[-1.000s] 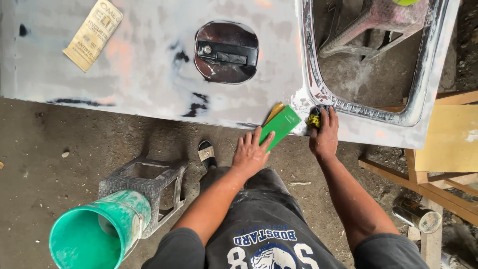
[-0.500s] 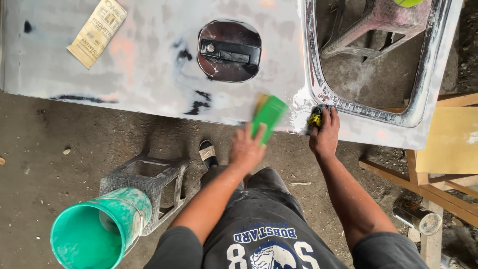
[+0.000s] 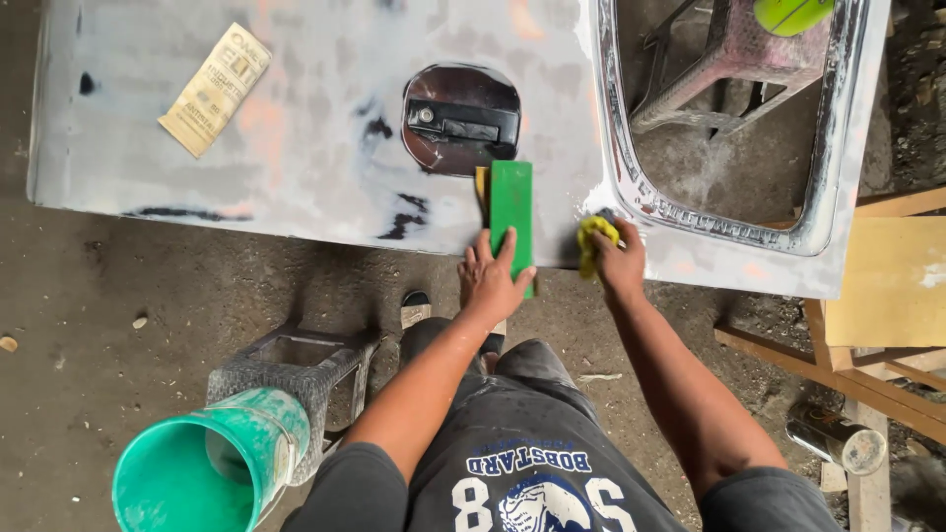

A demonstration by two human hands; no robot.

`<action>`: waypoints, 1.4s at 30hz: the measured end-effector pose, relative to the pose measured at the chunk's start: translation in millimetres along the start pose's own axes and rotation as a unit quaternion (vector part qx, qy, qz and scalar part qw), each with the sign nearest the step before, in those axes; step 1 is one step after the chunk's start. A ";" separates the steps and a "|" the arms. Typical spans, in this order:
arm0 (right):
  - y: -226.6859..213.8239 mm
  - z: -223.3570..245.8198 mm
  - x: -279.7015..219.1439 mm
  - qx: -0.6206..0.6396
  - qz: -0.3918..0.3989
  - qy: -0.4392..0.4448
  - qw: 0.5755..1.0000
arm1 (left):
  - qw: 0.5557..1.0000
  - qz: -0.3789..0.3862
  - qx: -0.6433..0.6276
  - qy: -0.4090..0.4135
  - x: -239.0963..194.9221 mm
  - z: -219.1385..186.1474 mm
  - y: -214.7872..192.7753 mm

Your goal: The person sands a large, silver car door with a green sanding block and a yellow cloth. They repeatedly dip the cloth into a green bucket of water and wipe the surface while sanding. The person works on the flat surface and around the fuel cap area.

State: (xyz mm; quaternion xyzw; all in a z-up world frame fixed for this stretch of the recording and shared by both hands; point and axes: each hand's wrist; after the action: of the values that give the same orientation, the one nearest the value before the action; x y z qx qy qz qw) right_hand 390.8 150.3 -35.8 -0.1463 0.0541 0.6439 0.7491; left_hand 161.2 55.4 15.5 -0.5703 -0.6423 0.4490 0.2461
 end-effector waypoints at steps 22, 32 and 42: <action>177.1 47.7 -102.3 -0.482 -0.025 -0.141 0.864 | 0.990 -0.100 0.078 0.066 63.1 213.8 -131.9; 229.2 53.3 -115.4 -0.516 0.171 -0.325 0.774 | 0.985 -0.116 0.061 0.108 63.3 252.8 -129.6; 69.9 28.5 -69.2 -0.603 -0.081 -0.020 0.794 | 0.984 -0.090 0.106 0.108 81.0 229.6 -102.4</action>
State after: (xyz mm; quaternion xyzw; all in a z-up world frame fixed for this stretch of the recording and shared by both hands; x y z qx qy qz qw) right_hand 307.8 101.9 -0.5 -0.5588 -0.3720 0.4859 0.5597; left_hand -99.9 70.2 -21.8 -0.5264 -0.6092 0.4261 0.4125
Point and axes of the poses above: each hand's wrist, its own x-axis towards the middle knuckle, its own y-axis out of the palm, z = x × y, and after that the axes turned 3 degrees about -y, right-handed
